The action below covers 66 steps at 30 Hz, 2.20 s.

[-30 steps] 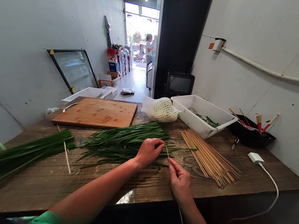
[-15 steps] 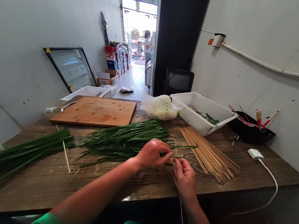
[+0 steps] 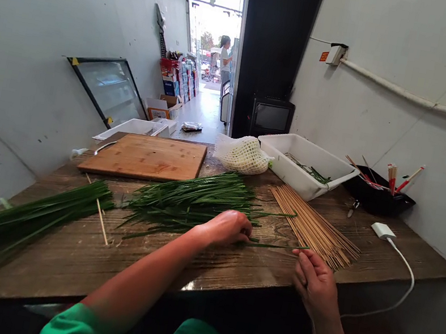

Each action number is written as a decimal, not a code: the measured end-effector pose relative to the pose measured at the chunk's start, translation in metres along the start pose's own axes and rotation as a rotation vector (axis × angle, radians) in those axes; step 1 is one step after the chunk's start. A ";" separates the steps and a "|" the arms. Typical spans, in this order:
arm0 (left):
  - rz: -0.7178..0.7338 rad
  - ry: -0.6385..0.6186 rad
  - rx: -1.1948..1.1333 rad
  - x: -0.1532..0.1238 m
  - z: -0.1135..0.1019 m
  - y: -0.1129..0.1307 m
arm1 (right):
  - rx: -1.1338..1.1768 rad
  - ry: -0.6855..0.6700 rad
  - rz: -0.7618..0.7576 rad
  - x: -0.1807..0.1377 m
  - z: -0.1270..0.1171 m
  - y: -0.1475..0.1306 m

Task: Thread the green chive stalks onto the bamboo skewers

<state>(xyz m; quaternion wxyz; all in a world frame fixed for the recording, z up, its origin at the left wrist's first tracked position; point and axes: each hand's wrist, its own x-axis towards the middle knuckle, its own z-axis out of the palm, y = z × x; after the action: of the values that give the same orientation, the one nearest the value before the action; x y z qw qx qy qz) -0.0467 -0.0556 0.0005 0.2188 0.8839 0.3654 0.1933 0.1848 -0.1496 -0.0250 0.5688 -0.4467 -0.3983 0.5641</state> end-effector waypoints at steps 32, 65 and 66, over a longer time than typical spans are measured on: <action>-0.511 0.204 -1.189 0.014 -0.015 -0.002 | -0.365 -0.159 -0.109 0.026 0.038 0.027; -0.496 0.205 -1.145 0.012 -0.002 -0.001 | -0.399 -0.149 -0.146 0.021 0.047 0.015; -0.489 0.205 -1.129 0.012 -0.002 -0.001 | -0.404 -0.150 -0.146 0.021 0.046 0.015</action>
<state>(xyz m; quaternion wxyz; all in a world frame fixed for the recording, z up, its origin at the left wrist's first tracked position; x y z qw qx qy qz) -0.0397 -0.0459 0.0039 0.6539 0.4998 0.4179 0.3848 0.1370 -0.1265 -0.0273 0.4760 -0.4784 -0.5756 0.4617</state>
